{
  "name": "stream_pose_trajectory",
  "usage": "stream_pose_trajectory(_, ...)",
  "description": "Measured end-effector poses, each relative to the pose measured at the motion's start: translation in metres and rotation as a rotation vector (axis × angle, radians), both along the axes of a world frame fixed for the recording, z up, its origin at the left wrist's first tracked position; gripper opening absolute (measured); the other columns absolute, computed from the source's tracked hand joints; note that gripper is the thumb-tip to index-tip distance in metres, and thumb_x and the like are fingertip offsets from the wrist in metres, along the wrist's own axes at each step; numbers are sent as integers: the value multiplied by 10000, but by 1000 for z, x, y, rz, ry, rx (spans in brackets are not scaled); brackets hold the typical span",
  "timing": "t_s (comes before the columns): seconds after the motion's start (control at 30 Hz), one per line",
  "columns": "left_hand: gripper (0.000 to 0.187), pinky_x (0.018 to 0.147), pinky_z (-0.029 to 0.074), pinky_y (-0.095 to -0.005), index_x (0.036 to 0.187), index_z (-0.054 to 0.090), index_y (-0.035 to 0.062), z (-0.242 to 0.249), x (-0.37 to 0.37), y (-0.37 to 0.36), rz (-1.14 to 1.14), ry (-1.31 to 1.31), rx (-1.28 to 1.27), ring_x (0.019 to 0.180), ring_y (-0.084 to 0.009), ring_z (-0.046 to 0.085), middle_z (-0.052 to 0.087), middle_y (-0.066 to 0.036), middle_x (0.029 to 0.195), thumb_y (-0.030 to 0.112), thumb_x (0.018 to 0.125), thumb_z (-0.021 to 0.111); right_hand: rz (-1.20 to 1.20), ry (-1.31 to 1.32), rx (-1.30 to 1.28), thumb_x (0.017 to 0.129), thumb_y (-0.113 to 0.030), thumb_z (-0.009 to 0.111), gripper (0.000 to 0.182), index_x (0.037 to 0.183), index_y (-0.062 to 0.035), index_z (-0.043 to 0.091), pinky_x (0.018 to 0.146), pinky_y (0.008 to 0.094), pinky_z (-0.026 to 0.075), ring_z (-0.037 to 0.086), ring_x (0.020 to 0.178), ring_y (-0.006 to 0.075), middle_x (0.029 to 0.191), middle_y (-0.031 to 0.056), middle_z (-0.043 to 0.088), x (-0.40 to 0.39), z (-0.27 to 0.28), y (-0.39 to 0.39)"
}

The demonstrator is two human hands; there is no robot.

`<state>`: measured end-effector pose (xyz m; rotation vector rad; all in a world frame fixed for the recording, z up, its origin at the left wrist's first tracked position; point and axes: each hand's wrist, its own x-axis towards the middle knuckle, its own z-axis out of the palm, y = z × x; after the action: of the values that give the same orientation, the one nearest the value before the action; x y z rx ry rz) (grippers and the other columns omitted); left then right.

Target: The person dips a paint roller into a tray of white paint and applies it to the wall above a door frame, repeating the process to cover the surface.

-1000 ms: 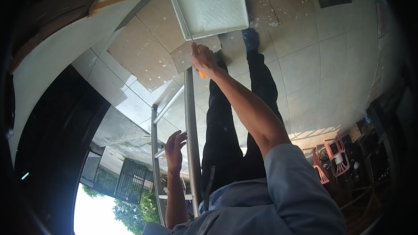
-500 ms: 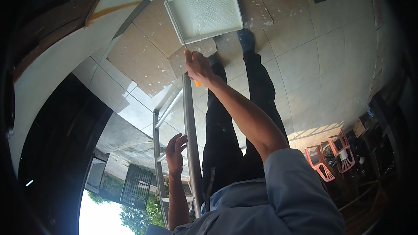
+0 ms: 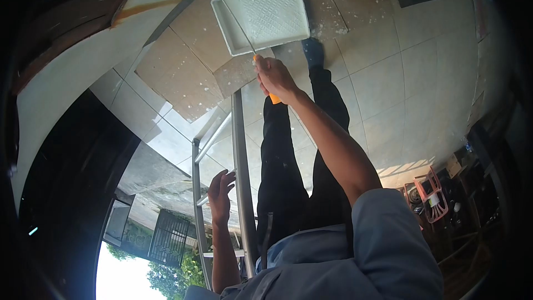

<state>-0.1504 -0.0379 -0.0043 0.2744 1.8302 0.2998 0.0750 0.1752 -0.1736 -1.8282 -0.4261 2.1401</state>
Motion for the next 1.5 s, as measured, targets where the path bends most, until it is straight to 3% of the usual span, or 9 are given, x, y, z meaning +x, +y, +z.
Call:
stream_pose_trajectory(0.13,420,874,513,-359,1256,543,-59,4,1,0,0,10,-14,1040,-243,649,664,-186,1126,280,1009,511,29,-10,26,1009,-447,460,408,863,-68,503,424,245,419,462,484,77,655,-7,483,-13,-44,35)
stream_pose_trajectory(0.3,424,874,513,-361,1255,541,-59,4,-4,-7,-5,10,-17,1033,-237,650,666,-182,1111,287,1011,507,0,-10,6,997,-492,472,444,846,-76,509,415,237,401,452,470,68,643,-12,479,1,0,5)
stream_pose_trajectory(0.37,409,888,513,-358,1253,546,-55,4,-7,-9,11,8,-20,1037,-232,648,670,-176,1108,276,1014,510,12,-27,8,1004,-402,435,410,834,-37,514,403,272,413,484,461,100,634,18,492,15,14,1)
stream_pose_trajectory(0.57,381,918,502,-353,1245,564,-41,3,-4,-8,31,-1,-27,1046,-216,643,682,-154,1107,262,1019,519,7,-56,80,997,-402,433,404,855,-34,522,416,277,425,491,462,107,638,18,500,6,-41,24)
stream_pose_trajectory(0.83,417,878,518,-363,1269,525,-62,4,-2,-13,15,-13,-23,1040,-229,645,662,-168,1104,267,1014,502,14,-30,14,1002,-487,460,444,869,-68,518,410,230,386,451,474,61,640,-10,477,27,11,-3)
stream_pose_trajectory(1.0,408,887,523,-363,1266,524,-68,3,2,-8,13,-16,-25,1042,-228,644,658,-174,1109,252,1013,507,18,-58,67,1002,-488,454,436,874,-75,508,427,237,397,460,485,73,645,-7,478,16,-39,23)
stream_pose_trajectory(1.1,407,892,522,-362,1262,527,-69,6,1,-9,24,-11,-37,1045,-230,643,657,-177,1113,251,1010,512,-2,-59,36,998,-423,452,410,860,-43,523,432,267,432,491,490,98,644,16,499,13,-28,21)
stream_pose_trajectory(1.23,367,875,508,-329,1227,573,-32,6,2,-9,44,-4,-25,1018,-193,648,689,-138,1090,265,1016,525,-25,-3,25,1002,-455,446,440,867,-43,521,420,259,424,484,471,88,633,12,490,30,16,-9)
stream_pose_trajectory(1.5,365,875,512,-338,1226,575,-27,6,7,-2,23,-1,-16,1023,-202,654,692,-140,1091,268,1015,527,-10,-48,87,995,-500,467,452,837,-77,494,409,238,392,451,464,71,625,-4,475,21,-22,15)
